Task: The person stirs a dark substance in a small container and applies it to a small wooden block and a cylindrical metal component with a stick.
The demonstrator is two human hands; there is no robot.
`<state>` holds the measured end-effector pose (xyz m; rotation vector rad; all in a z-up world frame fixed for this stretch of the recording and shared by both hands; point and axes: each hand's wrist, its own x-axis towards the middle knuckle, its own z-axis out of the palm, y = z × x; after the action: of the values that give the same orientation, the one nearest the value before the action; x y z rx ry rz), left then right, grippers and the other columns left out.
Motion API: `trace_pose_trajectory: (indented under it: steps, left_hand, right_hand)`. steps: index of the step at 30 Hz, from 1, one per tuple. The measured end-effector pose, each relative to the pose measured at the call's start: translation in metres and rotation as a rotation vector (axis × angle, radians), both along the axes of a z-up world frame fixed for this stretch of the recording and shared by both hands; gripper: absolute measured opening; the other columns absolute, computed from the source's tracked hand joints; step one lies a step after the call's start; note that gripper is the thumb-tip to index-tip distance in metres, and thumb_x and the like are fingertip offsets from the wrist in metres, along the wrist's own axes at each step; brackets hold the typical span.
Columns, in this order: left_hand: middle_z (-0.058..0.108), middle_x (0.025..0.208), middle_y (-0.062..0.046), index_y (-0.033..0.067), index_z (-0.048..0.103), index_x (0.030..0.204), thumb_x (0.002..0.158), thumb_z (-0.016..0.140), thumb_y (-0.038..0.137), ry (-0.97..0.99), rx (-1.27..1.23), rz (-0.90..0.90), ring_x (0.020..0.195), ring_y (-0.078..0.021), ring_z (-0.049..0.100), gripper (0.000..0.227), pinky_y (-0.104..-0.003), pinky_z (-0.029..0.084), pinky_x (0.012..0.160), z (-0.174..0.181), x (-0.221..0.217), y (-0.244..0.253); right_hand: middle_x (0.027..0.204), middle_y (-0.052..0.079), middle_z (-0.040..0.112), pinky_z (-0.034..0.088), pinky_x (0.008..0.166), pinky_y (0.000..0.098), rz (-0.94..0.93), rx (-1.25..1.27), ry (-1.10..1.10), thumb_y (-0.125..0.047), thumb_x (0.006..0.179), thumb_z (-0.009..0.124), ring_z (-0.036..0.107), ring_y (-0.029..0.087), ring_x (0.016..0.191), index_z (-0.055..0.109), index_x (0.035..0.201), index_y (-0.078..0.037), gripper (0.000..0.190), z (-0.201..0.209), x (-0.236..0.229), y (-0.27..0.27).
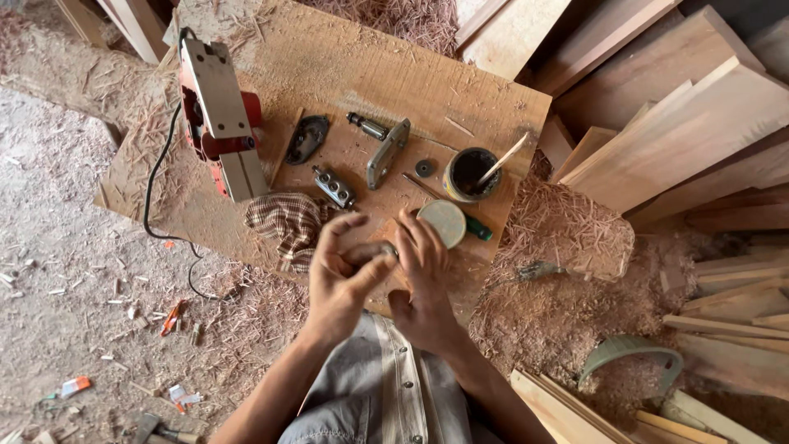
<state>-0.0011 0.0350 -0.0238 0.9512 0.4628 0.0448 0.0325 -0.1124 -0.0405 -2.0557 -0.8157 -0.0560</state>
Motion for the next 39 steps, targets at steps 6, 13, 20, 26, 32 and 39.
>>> trace_pose_trajectory:
  steps: [6, 13, 20, 26, 32, 39]
  left_hand:
    - [0.075, 0.103, -0.020, 0.0054, 0.036, 0.146, 0.087, 0.071, -0.003, -0.005, -0.066, -0.122, 0.092, -0.0243, 0.076, 0.070, -0.038, 0.065, 0.083, -0.005, -0.003, 0.014]
    - [0.074, 0.107, -0.020, 0.0027, 0.036, 0.147, 0.089, 0.072, -0.005, -0.037, -0.159, -0.179, 0.098, -0.0231, 0.073, 0.068, -0.033, 0.062, 0.087, -0.027, -0.007, 0.034]
    - [0.072, 0.106, -0.021, 0.0002, 0.038, 0.150, 0.090, 0.072, -0.005, -0.057, -0.042, -0.126, 0.097, -0.0241, 0.073, 0.070, -0.035, 0.065, 0.086, -0.024, 0.001, 0.049]
    - [0.075, 0.105, -0.020, 0.0031, 0.036, 0.144, 0.087, 0.069, -0.005, -0.023, -0.123, -0.246, 0.093, -0.0238, 0.076, 0.066, -0.036, 0.066, 0.080, -0.024, -0.003, 0.038]
    - [0.073, 0.108, -0.023, -0.0006, 0.038, 0.149, 0.090, 0.070, -0.010, -0.068, -0.040, -0.158, 0.096, -0.0243, 0.072, 0.068, -0.033, 0.062, 0.083, -0.033, 0.012, 0.039]
    - [0.075, 0.108, -0.023, 0.0018, 0.037, 0.147, 0.086, 0.072, -0.009, -0.088, -0.198, -0.251, 0.094, -0.0259, 0.076, 0.071, -0.035, 0.065, 0.083, -0.029, 0.005, 0.014]
  right_hand:
    - [0.171, 0.020, 0.024, 0.015, 0.133, 0.0597, -0.052, -0.008, 0.048, 0.001, 0.090, 0.049, 0.020, 0.041, 0.162, 0.017, 0.166, -0.009, 0.083, 0.002, -0.005, 0.015]
    - [0.171, 0.018, 0.020, 0.013, 0.134, 0.0580, -0.097, 0.003, 0.003, -0.001, 0.087, 0.053, 0.016, 0.039, 0.161, 0.016, 0.165, -0.010, 0.087, -0.021, -0.011, 0.033]
    - [0.172, 0.018, 0.019, 0.012, 0.134, 0.0566, -0.068, 0.014, 0.057, 0.000, 0.084, 0.052, 0.014, 0.038, 0.162, 0.014, 0.166, -0.011, 0.091, -0.014, -0.026, 0.045]
    - [0.174, 0.016, 0.018, 0.012, 0.137, 0.0560, -0.139, 0.005, -0.043, -0.001, 0.090, 0.056, 0.014, 0.035, 0.165, 0.015, 0.167, -0.015, 0.089, -0.022, -0.009, 0.039]
    - [0.171, 0.020, 0.015, 0.010, 0.130, 0.0579, -0.119, -0.022, 0.064, -0.001, 0.079, 0.055, 0.011, 0.039, 0.161, 0.013, 0.165, -0.011, 0.096, -0.018, -0.023, 0.030]
    - [0.175, 0.013, 0.017, 0.010, 0.137, 0.0570, -0.203, -0.045, -0.075, 0.001, 0.083, 0.057, 0.016, 0.034, 0.164, 0.014, 0.168, -0.018, 0.097, -0.027, -0.009, 0.018]
